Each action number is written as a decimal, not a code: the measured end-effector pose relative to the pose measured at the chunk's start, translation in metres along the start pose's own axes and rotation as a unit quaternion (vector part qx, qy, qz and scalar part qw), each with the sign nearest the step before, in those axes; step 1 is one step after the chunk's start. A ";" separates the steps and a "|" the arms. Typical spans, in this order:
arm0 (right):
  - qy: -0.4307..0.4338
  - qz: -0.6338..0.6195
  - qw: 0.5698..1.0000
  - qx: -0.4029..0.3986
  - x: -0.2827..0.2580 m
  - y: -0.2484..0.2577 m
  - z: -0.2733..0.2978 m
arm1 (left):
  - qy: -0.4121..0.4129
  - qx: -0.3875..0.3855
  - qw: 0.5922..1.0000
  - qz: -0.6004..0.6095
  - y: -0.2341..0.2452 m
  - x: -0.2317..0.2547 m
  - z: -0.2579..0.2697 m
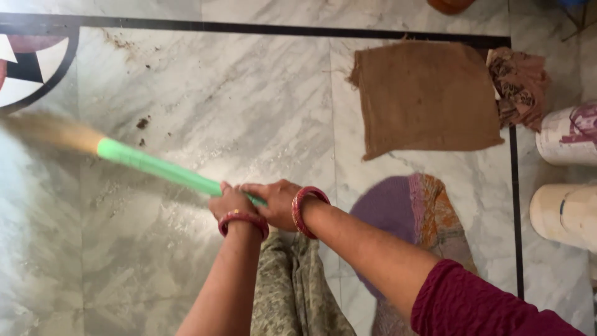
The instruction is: The person sweeps the floor using a broom, pushing debris toward and through an open doorway.
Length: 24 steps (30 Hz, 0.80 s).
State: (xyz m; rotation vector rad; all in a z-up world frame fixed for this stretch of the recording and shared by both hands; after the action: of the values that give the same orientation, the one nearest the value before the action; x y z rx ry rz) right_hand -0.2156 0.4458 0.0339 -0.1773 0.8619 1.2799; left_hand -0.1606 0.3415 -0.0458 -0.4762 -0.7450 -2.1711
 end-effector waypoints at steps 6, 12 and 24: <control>-0.010 0.078 0.992 -0.102 -0.017 0.008 -0.044 | 0.162 0.059 0.985 0.018 0.009 0.028 0.004; -0.048 0.082 0.989 -0.113 -0.039 0.039 -0.074 | 0.184 0.036 0.981 -0.047 -0.014 0.064 -0.022; -0.087 -0.084 0.989 0.080 -0.032 0.090 -0.133 | 0.057 -0.103 0.974 -0.195 -0.109 0.109 -0.133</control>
State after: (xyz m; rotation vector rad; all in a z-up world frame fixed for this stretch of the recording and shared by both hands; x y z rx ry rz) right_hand -0.3575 0.3755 -0.0061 -0.0082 0.7785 1.0474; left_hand -0.3251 0.2527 -0.1260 -0.3245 -0.5884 -2.6368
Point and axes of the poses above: each hand's wrist, its own z-axis away from the middle knuckle, its own y-axis out of the back of the hand, x = y × z, the point moved 3 cm from there along -z, towards the middle knuckle, and after that the axes turned 3 degrees about -z, right-handed, at the moved point
